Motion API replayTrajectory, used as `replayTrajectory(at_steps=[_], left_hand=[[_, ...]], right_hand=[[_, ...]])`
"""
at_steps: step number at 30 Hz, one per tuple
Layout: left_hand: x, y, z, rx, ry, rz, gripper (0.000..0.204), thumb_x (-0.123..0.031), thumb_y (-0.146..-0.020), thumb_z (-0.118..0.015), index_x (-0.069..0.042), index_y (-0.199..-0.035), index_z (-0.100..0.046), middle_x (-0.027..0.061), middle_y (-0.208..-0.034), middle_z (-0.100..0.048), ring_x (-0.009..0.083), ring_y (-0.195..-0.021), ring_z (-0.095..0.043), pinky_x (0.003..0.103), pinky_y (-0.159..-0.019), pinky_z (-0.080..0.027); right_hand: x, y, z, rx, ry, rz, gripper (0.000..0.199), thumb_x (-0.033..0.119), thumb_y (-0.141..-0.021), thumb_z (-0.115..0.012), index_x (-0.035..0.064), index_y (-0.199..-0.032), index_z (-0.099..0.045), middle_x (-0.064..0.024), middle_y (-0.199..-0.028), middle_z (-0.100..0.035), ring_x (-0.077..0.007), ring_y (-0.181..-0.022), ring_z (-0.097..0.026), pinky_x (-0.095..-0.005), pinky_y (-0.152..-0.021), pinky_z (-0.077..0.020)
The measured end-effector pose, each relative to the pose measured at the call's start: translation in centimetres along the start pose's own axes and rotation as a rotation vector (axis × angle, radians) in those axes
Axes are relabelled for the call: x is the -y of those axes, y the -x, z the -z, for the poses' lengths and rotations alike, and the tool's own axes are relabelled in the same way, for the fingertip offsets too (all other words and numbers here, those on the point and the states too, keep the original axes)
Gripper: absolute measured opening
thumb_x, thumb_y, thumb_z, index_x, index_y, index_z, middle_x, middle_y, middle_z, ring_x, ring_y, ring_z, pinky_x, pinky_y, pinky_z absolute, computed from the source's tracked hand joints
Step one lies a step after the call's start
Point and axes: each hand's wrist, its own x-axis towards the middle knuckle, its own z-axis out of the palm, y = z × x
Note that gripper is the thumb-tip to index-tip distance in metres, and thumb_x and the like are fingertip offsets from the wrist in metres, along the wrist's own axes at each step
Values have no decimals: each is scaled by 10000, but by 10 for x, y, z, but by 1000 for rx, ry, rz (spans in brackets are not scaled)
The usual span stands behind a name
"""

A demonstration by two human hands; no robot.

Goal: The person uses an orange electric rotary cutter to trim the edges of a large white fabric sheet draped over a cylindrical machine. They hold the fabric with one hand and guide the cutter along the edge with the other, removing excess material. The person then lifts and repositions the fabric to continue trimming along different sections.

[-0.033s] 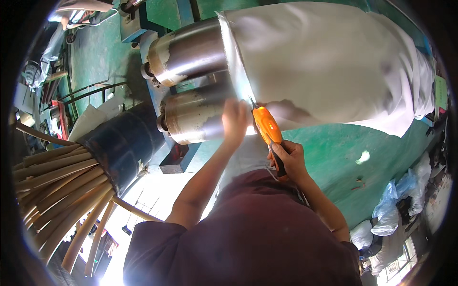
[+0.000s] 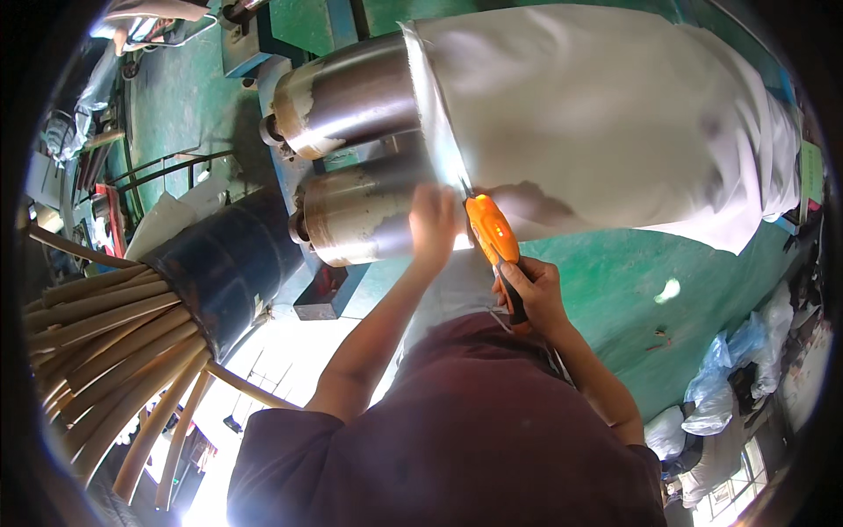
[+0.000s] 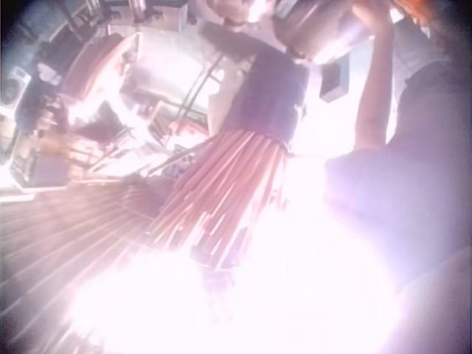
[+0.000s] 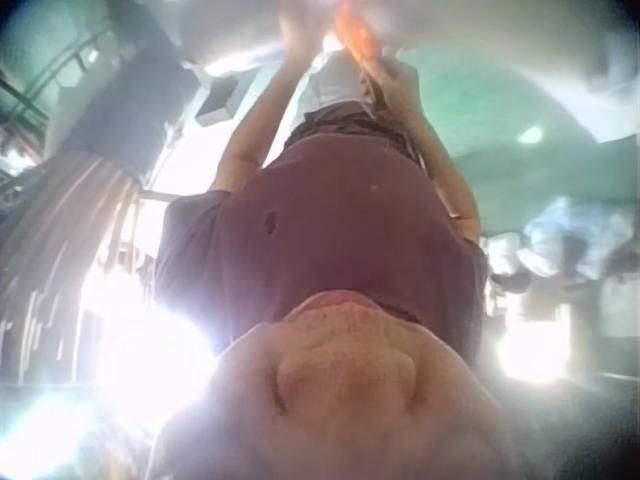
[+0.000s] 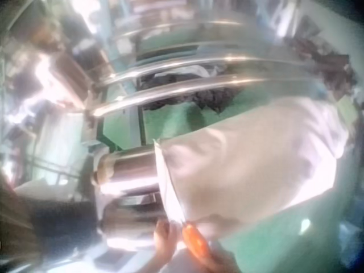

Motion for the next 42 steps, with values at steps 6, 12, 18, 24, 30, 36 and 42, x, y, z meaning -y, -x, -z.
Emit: replayTrajectory(at_steps=[6,12,18,24,30,36,42], left_hand=[[-10,5,6,39,162,33,146,-158,-986,-571,-24,-940,-534,31,-769,-549,90,-674,-495,259,-601,-422],[-19,14,18,88,255,102,174,-184,-970,-582,-16,-950,-543,78,-743,-552,143,-670,-524,321,-614,-439],[-35,30,29,134,388,127,137,-156,-988,-569,-33,-956,-520,22,-775,-558,71,-675,-502,249,-579,-413],[-45,48,45,153,416,205,139,-151,-989,-570,-40,-927,-513,11,-734,-526,67,-637,-480,240,-547,-398],[-40,61,61,204,432,252,69,-106,-1005,-545,-66,-995,-490,-7,-842,-597,25,-708,-521,200,-608,-421],[-33,68,73,214,343,234,76,-106,-994,-563,-53,-968,-515,-12,-823,-591,32,-717,-518,205,-633,-424],[8,16,90,273,-269,6,121,-128,-837,-708,-18,-877,-679,55,-729,-650,110,-683,-607,273,-608,-494]], right_hand=[[23,-20,-3,45,21,98,314,267,-979,-594,-33,-897,-630,-79,-720,-640,-116,-567,-594,-250,-529,-473],[41,-36,-9,33,-87,109,342,315,-957,-637,-19,-881,-647,-69,-700,-639,-110,-549,-593,-244,-504,-462],[61,-47,-12,45,-62,136,369,342,-965,-621,-25,-931,-653,-70,-712,-641,-108,-555,-593,-238,-512,-465],[78,-58,-18,32,-43,174,391,365,-966,-615,-11,-867,-655,-68,-704,-639,-105,-551,-586,-246,-523,-476],[86,-70,-23,58,-46,175,389,354,-968,-614,-17,-858,-650,-69,-683,-630,-100,-548,-572,-247,-536,-479],[76,-76,-23,99,4,162,397,358,-960,-623,-23,-852,-645,-70,-689,-631,-102,-547,-571,-251,-532,-474],[57,-76,-18,86,73,99,369,333,-947,-645,-22,-848,-637,-63,-685,-628,-90,-541,-575,-244,-517,-478]])
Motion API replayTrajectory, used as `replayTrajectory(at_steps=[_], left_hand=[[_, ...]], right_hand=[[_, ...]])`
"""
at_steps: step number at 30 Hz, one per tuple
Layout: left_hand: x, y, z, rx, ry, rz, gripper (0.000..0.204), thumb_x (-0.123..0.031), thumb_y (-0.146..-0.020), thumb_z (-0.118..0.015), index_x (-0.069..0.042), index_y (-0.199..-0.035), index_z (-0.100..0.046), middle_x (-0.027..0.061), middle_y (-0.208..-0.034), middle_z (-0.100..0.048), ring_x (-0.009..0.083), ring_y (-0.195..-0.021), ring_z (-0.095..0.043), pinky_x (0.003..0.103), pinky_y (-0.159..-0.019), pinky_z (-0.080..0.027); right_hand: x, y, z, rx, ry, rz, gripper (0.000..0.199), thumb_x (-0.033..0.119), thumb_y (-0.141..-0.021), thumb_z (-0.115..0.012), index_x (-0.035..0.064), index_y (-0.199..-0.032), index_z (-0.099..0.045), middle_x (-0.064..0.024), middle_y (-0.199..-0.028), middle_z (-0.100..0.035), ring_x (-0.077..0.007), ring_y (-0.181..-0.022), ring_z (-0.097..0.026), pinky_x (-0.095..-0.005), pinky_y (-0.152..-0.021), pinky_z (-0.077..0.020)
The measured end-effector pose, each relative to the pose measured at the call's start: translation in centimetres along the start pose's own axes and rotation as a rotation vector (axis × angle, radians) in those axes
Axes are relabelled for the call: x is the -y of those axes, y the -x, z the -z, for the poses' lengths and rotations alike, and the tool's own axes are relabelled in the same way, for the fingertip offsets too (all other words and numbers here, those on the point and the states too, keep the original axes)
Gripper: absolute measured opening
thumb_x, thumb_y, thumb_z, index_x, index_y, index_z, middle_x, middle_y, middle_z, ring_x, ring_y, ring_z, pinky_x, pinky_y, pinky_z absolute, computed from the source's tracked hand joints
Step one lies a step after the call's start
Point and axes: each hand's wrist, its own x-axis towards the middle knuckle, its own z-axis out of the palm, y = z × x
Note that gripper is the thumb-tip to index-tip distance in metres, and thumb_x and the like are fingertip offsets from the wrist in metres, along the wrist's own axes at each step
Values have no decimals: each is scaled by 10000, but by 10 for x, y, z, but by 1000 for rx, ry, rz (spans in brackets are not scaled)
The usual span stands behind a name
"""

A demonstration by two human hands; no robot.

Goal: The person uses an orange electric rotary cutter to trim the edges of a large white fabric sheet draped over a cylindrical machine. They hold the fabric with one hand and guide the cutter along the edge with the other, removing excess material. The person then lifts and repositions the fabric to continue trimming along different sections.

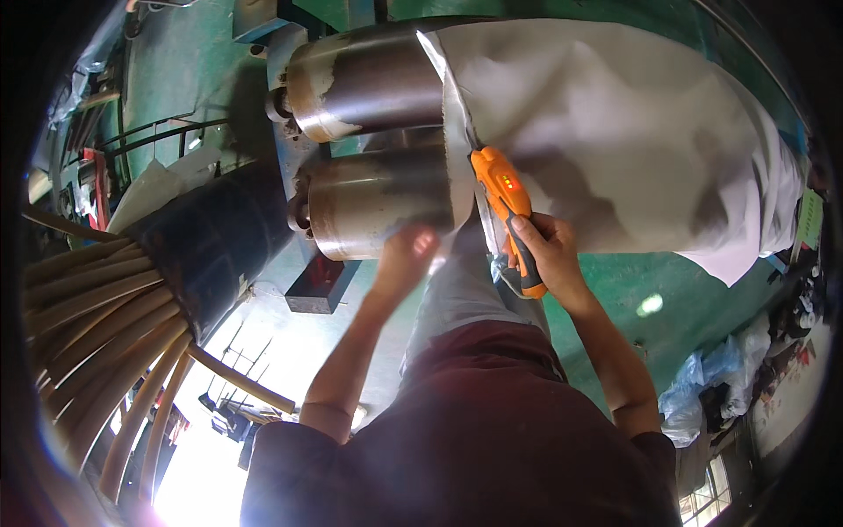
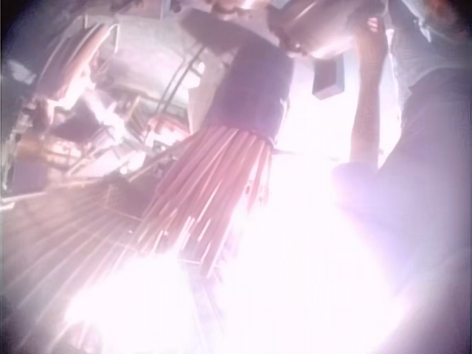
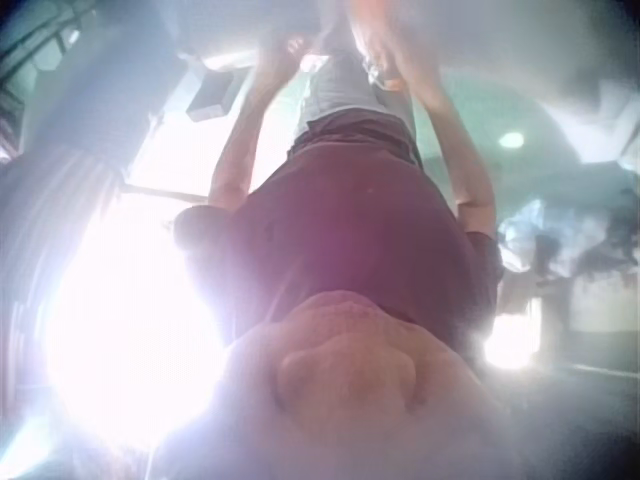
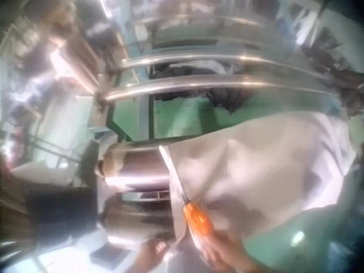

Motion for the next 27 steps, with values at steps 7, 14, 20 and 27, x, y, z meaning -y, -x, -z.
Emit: replayTrajectory(at_steps=[7,14,20,27], left_hand=[[-27,-116,22,-53,296,189,357,-352,-917,-661,5,-936,-670,58,-835,-663,113,-799,-593,268,-736,-478],[-65,-161,-3,-186,-80,-100,323,-329,-952,-543,-17,-923,-623,209,-729,-647,400,-708,-650,465,-650,-489],[-51,-166,-18,-304,76,-318,289,-202,-983,-562,3,-793,-490,155,-618,-457,189,-558,-387,346,-545,-397],[-57,-161,15,217,495,-151,270,-264,-996,-591,-26,-871,-575,-22,-583,-419,82,-495,-368,265,-450,-336]], right_hand=[[-20,3,-5,-29,-31,-42,344,311,-942,-653,-21,-855,-637,-59,-691,-631,-90,-539,-585,-241,-504,-482],[-31,5,-3,-35,-12,-22,324,296,-936,-664,-6,-821,-643,-43,-648,-619,-92,-511,-572,-247,-479,-453],[-28,12,-3,-53,209,128,311,259,-842,-768,-30,-882,-660,-67,-639,-614,-114,-509,-540,-274,-501,-448],[-7,35,18,7,677,487,374,220,-735,-838,-30,-958,-672,-101,-645,-590,-146,-540,-498,-298,-534,-440]])
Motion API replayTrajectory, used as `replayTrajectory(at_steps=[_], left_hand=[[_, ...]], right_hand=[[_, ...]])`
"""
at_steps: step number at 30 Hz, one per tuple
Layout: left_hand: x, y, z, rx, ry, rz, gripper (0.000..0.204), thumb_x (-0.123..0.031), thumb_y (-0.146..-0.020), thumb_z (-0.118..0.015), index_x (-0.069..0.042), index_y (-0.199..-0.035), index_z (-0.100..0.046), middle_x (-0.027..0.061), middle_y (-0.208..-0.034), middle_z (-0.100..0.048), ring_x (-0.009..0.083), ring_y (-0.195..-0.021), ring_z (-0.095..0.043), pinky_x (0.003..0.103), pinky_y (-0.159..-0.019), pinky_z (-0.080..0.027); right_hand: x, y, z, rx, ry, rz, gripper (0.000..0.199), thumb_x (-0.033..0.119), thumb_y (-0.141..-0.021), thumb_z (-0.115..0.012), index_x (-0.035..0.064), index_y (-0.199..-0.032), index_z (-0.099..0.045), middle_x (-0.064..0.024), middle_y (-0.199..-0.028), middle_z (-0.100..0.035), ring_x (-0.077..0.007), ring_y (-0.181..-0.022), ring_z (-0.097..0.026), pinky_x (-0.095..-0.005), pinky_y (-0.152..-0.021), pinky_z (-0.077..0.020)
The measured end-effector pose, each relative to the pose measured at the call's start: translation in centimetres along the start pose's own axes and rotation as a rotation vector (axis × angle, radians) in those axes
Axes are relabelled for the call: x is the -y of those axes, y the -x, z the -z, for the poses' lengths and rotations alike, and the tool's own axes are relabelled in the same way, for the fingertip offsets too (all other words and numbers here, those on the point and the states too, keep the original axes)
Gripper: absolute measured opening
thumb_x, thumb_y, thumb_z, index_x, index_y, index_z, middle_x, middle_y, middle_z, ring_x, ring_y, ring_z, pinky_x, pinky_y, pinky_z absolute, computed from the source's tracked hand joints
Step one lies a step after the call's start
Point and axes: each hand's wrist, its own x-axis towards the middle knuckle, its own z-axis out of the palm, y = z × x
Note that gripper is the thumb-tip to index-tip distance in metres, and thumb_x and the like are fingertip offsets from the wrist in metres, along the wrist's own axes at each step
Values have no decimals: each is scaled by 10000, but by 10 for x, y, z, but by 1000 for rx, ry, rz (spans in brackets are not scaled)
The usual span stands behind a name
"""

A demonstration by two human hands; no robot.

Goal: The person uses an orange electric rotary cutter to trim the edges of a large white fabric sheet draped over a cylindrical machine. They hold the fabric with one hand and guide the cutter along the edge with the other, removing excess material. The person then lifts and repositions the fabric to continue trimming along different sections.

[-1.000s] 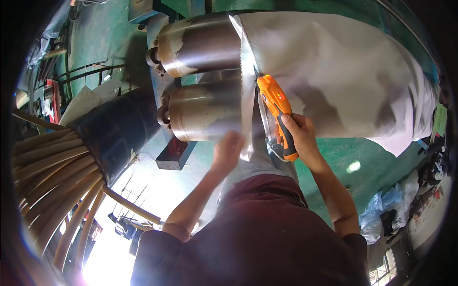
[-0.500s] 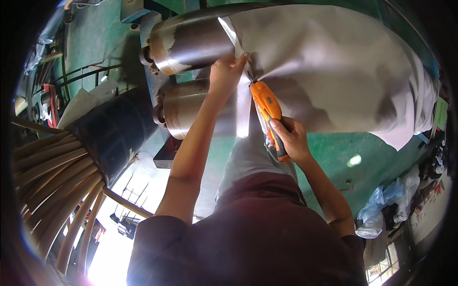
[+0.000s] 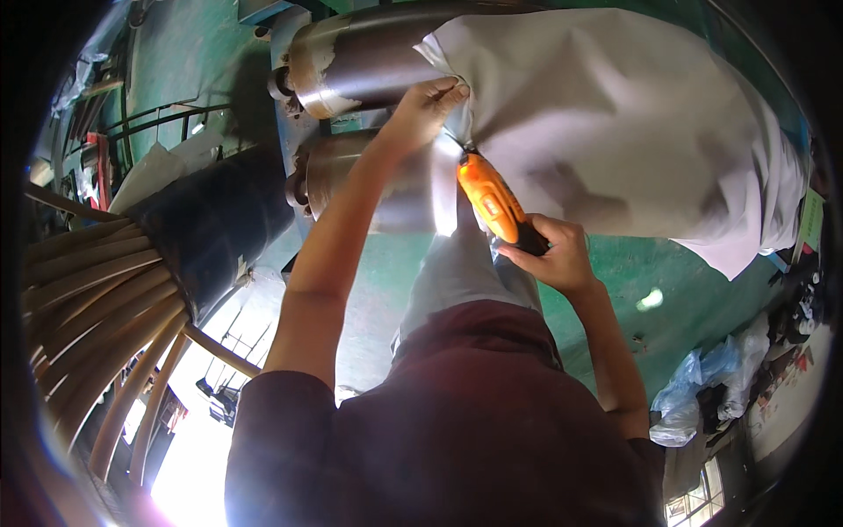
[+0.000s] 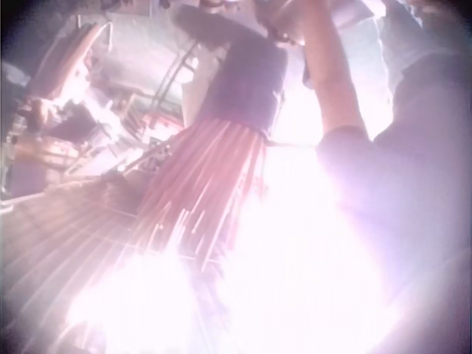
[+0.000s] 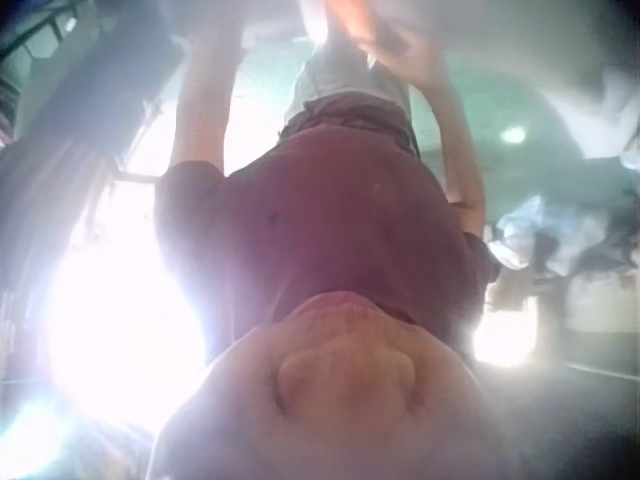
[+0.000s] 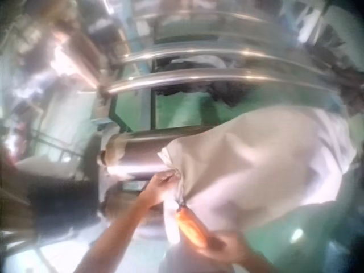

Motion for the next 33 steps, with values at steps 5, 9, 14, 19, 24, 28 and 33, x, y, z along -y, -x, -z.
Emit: replayTrajectory(at_steps=[5,9,14,19,24,28,33], left_hand=[[-23,17,11,204,-45,75,281,-299,-1002,-576,-26,-968,-640,-14,-634,-514,72,-466,-420,227,-461,-357],[-3,8,-1,182,-56,-126,276,-290,-1007,-568,-32,-1044,-659,-17,-779,-578,74,-566,-479,235,-558,-407],[-5,46,-15,-13,181,214,317,-337,-1000,-562,-48,-1114,-629,0,-867,-625,83,-674,-566,242,-643,-469],[48,79,-56,-310,458,263,475,-444,-1023,-374,-51,-1060,-639,49,-845,-658,157,-689,-624,287,-655,-490],[-1,128,-80,-447,429,178,454,-393,-993,-506,8,-799,-591,4,-611,-495,151,-553,-451,318,-530,-395],[-9,127,-71,-550,-14,-67,370,-285,-961,-576,18,-750,-566,56,-556,-475,144,-532,-397,335,-496,-363],[-24,143,-40,-470,-402,-98,351,-290,-934,-607,15,-762,-596,175,-606,-532,237,-539,-468,397,-553,-419]], right_hand=[[-1,20,24,64,47,-9,335,182,-730,-835,-13,-957,-683,-89,-652,-588,-135,-539,-488,-279,-535,-434],[10,22,12,37,1,25,332,171,-741,-829,-24,-969,-686,-57,-626,-571,-92,-554,-480,-261,-536,-423],[8,43,-5,-15,-309,-141,309,143,-775,-806,-32,-996,-679,-21,-641,-591,-54,-592,-502,-242,-547,-427],[23,67,-28,-18,-565,-299,152,89,-863,-723,-21,-954,-671,3,-676,-623,-57,-569,-567,-223,-518,-441],[34,65,-29,-27,-583,-317,138,110,-900,-677,-22,-894,-640,-38,-716,-637,-83,-578,-584,-234,-529,-462],[40,65,-17,63,-560,-344,196,167,-940,-635,-29,-940,-624,-64,-771,-646,-109,-617,-596,-243,-566,-486],[49,72,-15,4,-722,-381,184,166,-907,-677,-11,-862,-656,-32,-695,-639,-88,-599,-601,-236,-551,-465]])
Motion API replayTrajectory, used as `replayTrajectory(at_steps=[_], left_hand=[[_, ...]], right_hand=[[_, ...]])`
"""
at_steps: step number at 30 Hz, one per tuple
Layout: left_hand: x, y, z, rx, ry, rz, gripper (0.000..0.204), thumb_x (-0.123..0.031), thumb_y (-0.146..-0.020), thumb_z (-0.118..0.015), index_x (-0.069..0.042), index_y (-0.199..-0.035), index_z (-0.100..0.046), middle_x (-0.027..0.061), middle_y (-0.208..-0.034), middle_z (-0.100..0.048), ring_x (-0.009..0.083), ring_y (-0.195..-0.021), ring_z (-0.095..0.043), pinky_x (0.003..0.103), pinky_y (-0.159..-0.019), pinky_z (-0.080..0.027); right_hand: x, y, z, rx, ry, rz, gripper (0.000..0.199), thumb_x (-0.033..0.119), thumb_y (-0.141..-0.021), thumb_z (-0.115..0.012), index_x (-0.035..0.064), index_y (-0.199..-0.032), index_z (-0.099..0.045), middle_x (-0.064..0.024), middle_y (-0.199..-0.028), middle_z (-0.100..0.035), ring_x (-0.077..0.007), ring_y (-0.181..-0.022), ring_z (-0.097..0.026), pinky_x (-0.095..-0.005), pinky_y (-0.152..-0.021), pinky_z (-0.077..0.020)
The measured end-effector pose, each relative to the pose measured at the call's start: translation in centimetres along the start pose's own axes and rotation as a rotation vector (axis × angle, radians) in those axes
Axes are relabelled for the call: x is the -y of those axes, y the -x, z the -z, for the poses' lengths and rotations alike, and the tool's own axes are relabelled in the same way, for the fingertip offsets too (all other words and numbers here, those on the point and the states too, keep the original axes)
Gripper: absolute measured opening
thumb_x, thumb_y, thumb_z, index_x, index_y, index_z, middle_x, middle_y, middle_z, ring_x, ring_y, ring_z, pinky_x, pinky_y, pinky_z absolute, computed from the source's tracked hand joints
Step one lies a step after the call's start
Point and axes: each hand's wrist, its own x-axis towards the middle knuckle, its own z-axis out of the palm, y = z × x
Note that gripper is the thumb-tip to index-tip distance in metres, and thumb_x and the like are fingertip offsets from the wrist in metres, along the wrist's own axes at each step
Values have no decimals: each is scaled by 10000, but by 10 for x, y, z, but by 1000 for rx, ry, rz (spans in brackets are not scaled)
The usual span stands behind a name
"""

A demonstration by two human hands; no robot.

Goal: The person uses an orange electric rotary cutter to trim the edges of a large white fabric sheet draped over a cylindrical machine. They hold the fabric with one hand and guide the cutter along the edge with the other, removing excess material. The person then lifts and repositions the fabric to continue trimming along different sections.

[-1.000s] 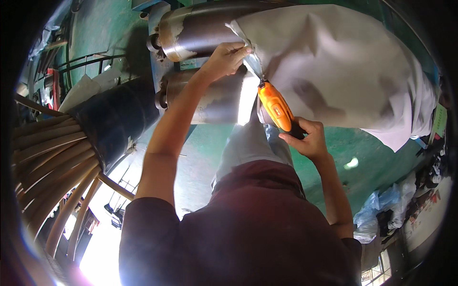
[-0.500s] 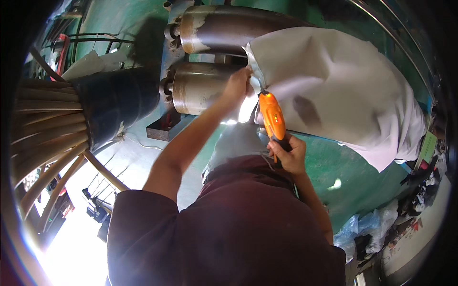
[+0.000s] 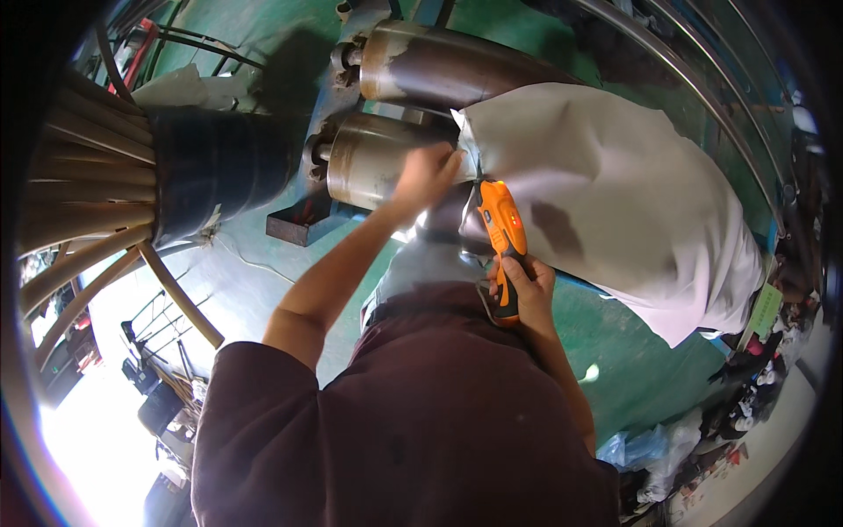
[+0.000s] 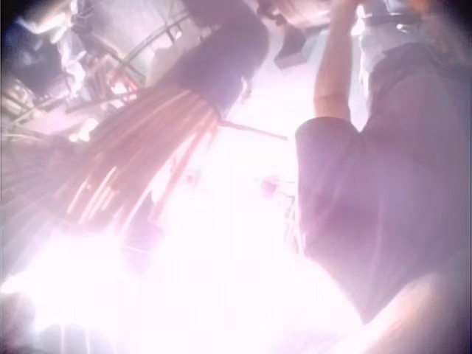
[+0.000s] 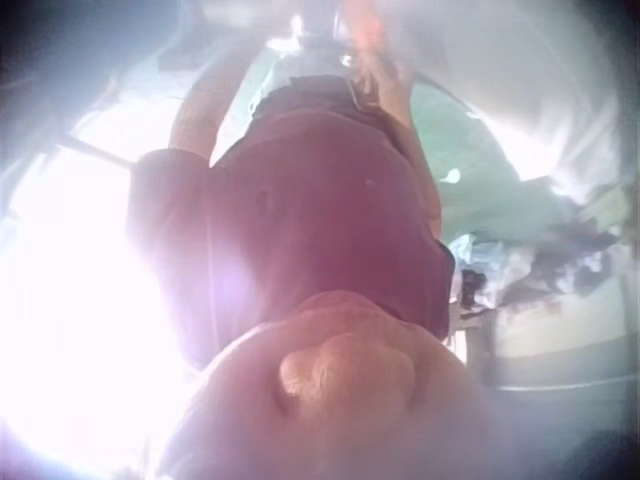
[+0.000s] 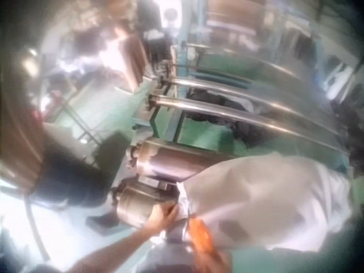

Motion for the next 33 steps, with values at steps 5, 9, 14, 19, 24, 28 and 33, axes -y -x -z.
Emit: replayTrajectory(at_steps=[5,9,14,19,24,28,33], left_hand=[[8,-45,35,383,47,-8,392,-369,-908,-660,8,-802,-628,57,-624,-503,130,-600,-440,326,-544,-398],[-12,-73,50,645,-15,90,398,-404,-882,-678,-10,-828,-661,32,-687,-568,130,-653,-488,326,-571,-419],[-25,-115,37,913,-302,-420,431,-407,-873,-666,20,-817,-663,129,-725,-628,226,-669,-556,386,-645,-444],[-65,-94,3,945,-726,-575,258,-270,-860,-647,-18,-886,-697,189,-895,-678,355,-885,-657,451,-780,-511],[-68,-79,-35,910,-741,-583,236,-251,-852,-648,-45,-947,-713,177,-900,-695,367,-874,-666,444,-781,-524],[-73,-82,-11,831,-569,-495,273,-293,-867,-655,-29,-908,-713,193,-856,-692,387,-806,-661,451,-713,-510],[1,-86,29,490,-223,-81,490,-478,-868,-646,4,-796,-698,176,-671,-621,300,-574,-594,407,-558,-475]], right_hand=[[3,-9,15,147,424,160,260,212,-841,-753,-21,-920,-668,-59,-736,-670,-116,-622,-622,-261,-582,-485],[12,-21,21,181,826,478,355,228,-753,-811,-19,-964,-669,-119,-759,-679,-205,-619,-648,-313,-609,-510],[38,-24,16,237,1174,601,307,166,-718,-820,7,-928,-662,-113,-718,-640,-221,-581,-624,-328,-563,-488],[52,-30,7,310,1519,635,324,172,-693,-814,29,-902,-612,-128,-764,-652,-330,-645,-635,-421,-577,-504],[30,-48,-9,416,1645,751,330,154,-679,-807,25,-891,-589,-126,-745,-633,-330,-670,-647,-437,-591,-510],[15,-45,-26,368,1543,708,330,184,-697,-798,31,-924,-612,-113,-773,-651,-315,-706,-662,-433,-602,-516],[2,-15,11,186,1291,624,377,187,-725,-791,36,-1041,-654,-150,-822,-668,-310,-633,-640,-363,-587,-508]])
